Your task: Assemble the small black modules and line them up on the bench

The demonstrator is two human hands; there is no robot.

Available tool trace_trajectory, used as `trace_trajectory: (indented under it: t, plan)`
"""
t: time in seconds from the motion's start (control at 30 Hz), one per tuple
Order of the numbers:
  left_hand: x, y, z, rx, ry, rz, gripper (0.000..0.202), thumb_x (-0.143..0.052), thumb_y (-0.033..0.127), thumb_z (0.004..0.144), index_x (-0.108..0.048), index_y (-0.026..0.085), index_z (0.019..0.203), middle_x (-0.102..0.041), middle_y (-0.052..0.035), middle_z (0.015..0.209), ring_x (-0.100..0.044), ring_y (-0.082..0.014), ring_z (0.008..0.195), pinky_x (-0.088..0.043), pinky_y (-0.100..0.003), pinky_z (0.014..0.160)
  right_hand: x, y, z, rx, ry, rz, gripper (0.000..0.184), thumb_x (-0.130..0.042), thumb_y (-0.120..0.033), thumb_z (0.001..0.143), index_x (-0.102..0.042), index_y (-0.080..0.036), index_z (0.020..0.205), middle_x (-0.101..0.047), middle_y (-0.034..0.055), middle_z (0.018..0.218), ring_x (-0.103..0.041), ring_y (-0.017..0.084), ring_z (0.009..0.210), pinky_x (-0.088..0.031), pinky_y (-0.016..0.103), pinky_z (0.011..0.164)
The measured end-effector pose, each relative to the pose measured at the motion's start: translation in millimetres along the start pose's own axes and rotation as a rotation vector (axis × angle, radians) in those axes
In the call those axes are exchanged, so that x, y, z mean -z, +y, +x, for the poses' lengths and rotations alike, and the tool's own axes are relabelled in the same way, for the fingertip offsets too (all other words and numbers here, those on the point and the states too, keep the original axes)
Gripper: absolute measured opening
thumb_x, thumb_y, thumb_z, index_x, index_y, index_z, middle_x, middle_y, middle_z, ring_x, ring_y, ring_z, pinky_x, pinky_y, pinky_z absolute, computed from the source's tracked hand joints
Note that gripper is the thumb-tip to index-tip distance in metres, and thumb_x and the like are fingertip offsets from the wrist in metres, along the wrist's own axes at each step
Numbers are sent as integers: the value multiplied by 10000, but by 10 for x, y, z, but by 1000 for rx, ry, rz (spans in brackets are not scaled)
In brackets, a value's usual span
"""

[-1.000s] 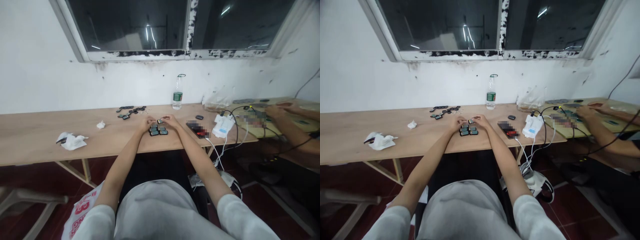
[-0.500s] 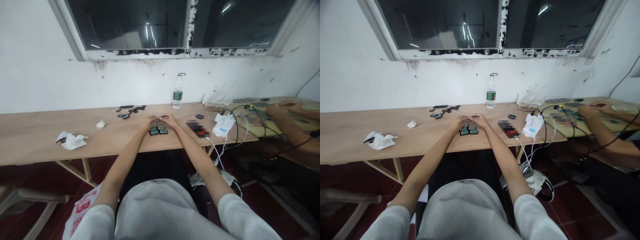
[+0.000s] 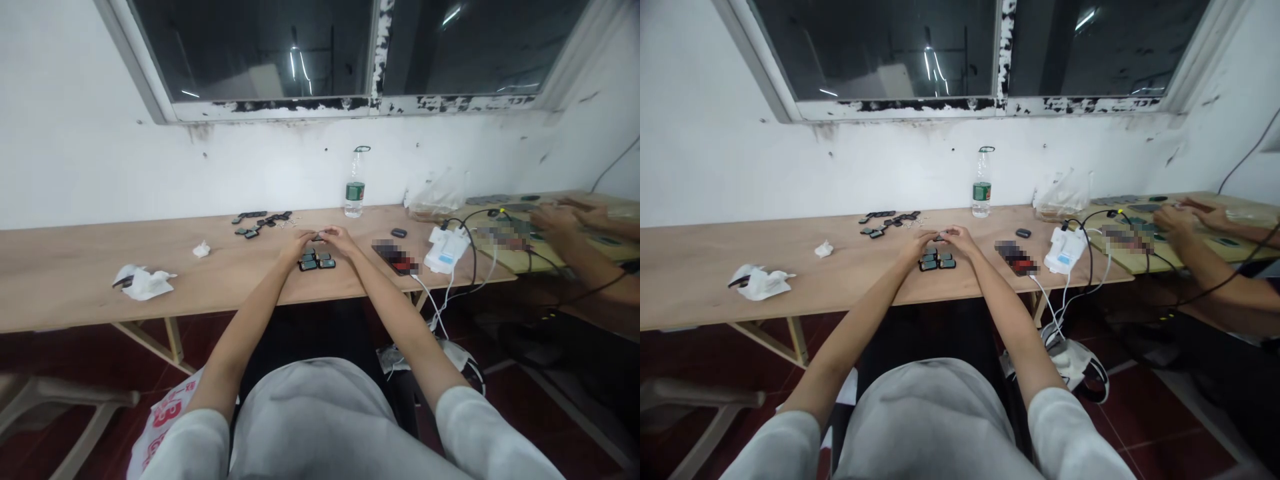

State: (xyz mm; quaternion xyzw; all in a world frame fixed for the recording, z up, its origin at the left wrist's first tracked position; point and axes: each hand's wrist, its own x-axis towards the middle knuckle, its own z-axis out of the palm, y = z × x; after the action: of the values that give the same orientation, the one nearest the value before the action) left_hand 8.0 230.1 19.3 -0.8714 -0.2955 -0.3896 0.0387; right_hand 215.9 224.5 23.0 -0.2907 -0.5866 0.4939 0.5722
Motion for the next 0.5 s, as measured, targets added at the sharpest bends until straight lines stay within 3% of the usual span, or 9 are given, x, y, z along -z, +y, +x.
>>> trace_trajectory:
  t: [0.3, 0.5]
  plan:
    - [-6, 36, 6, 155, 30, -191, 251, -582, 257, 951, -744, 186, 1129, -709, -90, 1228, -627, -266, 1185, -470, -436, 1085, 15, 37, 15, -13, -17, -20, 412, -862, -441, 618, -701, -158, 871, -748, 66, 891, -685, 172, 710, -562, 288, 690]
    - [114, -147, -45, 394, 132, -284, 272, -542, 289, 965, -740, 148, 1088, -754, -104, 1093, -719, -243, 940, -581, -395, 885, 89, 29, 38, -43, 153, -537, 193, -659, -291, 805, -725, -140, 905, -763, 104, 984, -706, 194, 832, -555, 291, 780]
